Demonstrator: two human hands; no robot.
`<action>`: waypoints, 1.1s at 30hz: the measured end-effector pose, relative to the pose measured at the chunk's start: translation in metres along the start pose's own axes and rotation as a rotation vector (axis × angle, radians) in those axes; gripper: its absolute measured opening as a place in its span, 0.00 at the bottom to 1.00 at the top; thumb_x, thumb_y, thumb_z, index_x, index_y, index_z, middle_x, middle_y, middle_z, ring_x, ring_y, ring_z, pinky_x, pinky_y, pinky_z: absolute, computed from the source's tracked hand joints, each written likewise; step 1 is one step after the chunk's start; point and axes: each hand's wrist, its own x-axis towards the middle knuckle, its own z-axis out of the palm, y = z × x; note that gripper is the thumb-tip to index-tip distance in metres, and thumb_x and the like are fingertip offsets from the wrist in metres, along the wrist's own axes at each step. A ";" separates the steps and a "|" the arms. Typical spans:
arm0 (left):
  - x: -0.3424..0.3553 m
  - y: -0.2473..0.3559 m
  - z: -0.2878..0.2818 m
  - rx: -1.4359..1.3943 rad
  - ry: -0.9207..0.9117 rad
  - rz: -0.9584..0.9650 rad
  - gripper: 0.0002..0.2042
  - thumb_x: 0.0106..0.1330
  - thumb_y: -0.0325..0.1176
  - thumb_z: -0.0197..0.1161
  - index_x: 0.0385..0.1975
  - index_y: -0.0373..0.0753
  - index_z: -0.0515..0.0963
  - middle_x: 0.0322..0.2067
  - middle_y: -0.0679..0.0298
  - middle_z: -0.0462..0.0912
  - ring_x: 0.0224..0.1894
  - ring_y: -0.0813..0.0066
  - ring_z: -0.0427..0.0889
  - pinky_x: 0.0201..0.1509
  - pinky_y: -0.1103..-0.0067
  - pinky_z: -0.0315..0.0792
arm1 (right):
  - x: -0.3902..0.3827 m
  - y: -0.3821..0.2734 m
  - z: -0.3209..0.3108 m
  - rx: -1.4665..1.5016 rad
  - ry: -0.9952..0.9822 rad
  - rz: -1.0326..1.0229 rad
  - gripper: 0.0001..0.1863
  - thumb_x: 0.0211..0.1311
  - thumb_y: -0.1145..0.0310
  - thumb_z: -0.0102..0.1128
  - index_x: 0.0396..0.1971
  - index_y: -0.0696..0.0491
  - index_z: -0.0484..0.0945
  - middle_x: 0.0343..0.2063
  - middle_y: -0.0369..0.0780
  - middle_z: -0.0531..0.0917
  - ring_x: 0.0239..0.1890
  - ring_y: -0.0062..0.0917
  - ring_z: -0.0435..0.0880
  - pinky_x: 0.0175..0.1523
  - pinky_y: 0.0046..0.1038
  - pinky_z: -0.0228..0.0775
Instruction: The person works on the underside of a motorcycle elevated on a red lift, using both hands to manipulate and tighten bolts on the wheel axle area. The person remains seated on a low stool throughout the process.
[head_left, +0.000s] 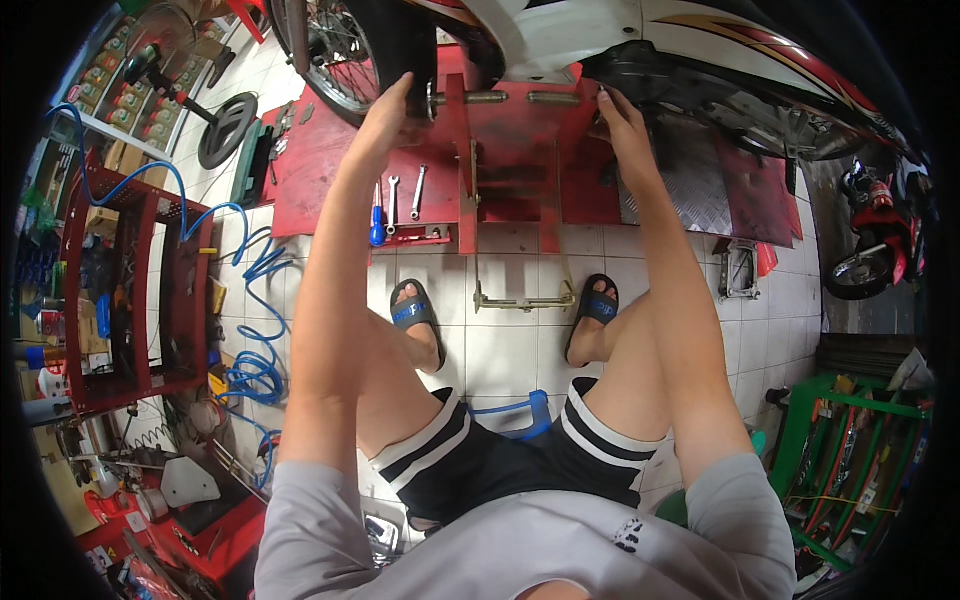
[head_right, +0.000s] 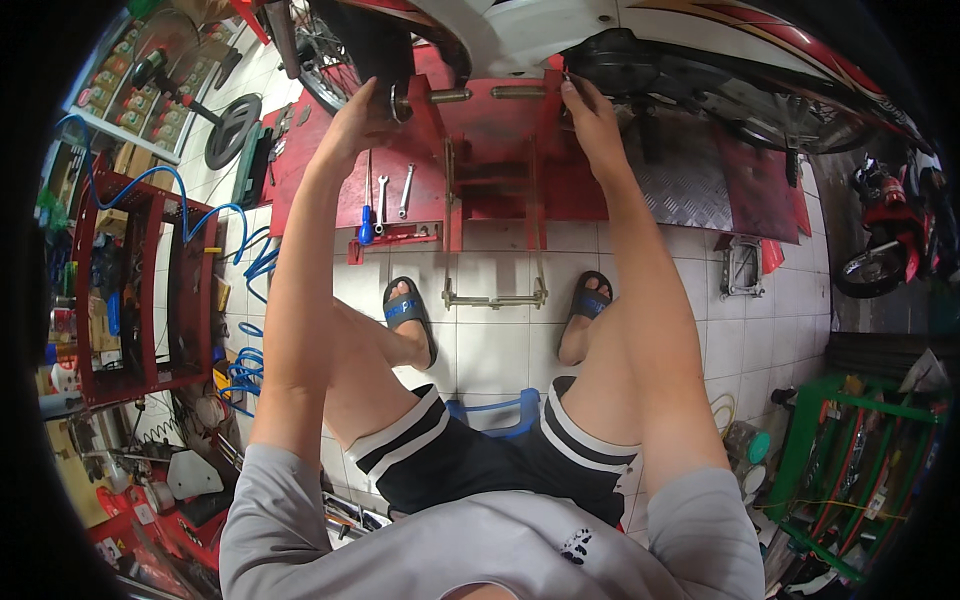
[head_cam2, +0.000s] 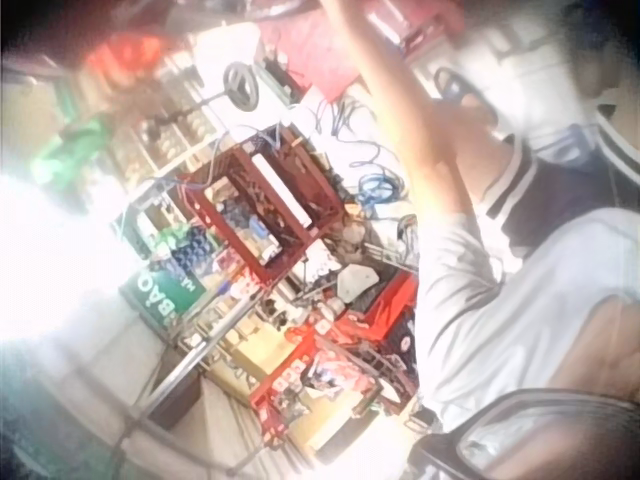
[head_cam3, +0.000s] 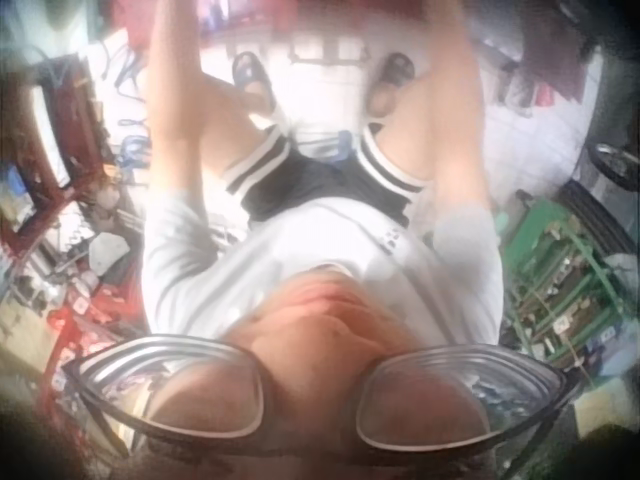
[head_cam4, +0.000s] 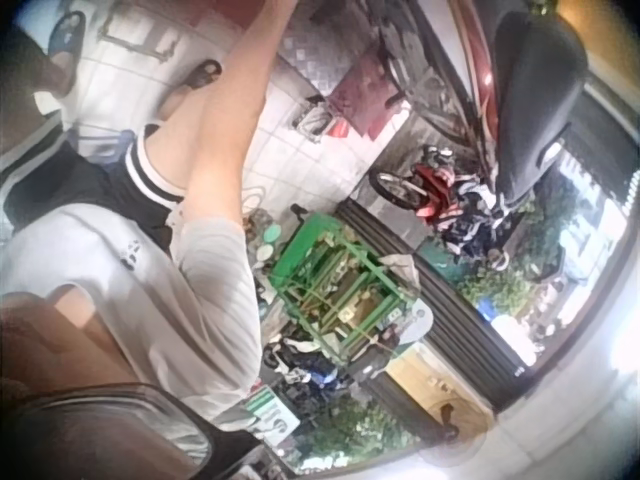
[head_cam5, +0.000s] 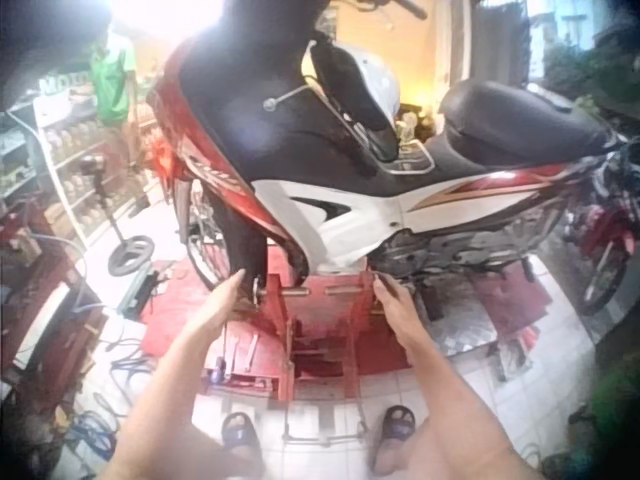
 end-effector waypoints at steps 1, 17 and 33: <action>0.000 -0.003 -0.002 -0.035 0.001 0.031 0.29 0.70 0.58 0.40 0.37 0.35 0.76 0.28 0.59 0.81 0.33 0.70 0.81 0.38 0.76 0.71 | -0.001 -0.002 0.004 0.005 -0.009 0.016 0.25 0.66 0.56 0.53 0.56 0.58 0.71 0.48 0.39 0.78 0.51 0.24 0.74 0.55 0.24 0.64; -0.006 0.002 -0.018 -0.122 -0.052 -0.009 0.31 0.70 0.58 0.40 0.54 0.33 0.66 0.39 0.53 0.80 0.37 0.64 0.82 0.44 0.72 0.72 | -0.013 -0.032 0.029 -0.405 0.336 -0.575 0.12 0.59 0.68 0.58 0.40 0.58 0.79 0.33 0.41 0.82 0.30 0.17 0.78 0.35 0.22 0.70; 0.005 -0.001 -0.025 -0.073 -0.052 -0.080 0.33 0.66 0.63 0.40 0.29 0.32 0.75 0.25 0.54 0.81 0.29 0.66 0.81 0.37 0.71 0.71 | -0.030 -0.008 0.109 0.666 -0.313 0.347 0.15 0.63 0.68 0.56 0.48 0.54 0.70 0.34 0.37 0.79 0.32 0.21 0.79 0.37 0.23 0.70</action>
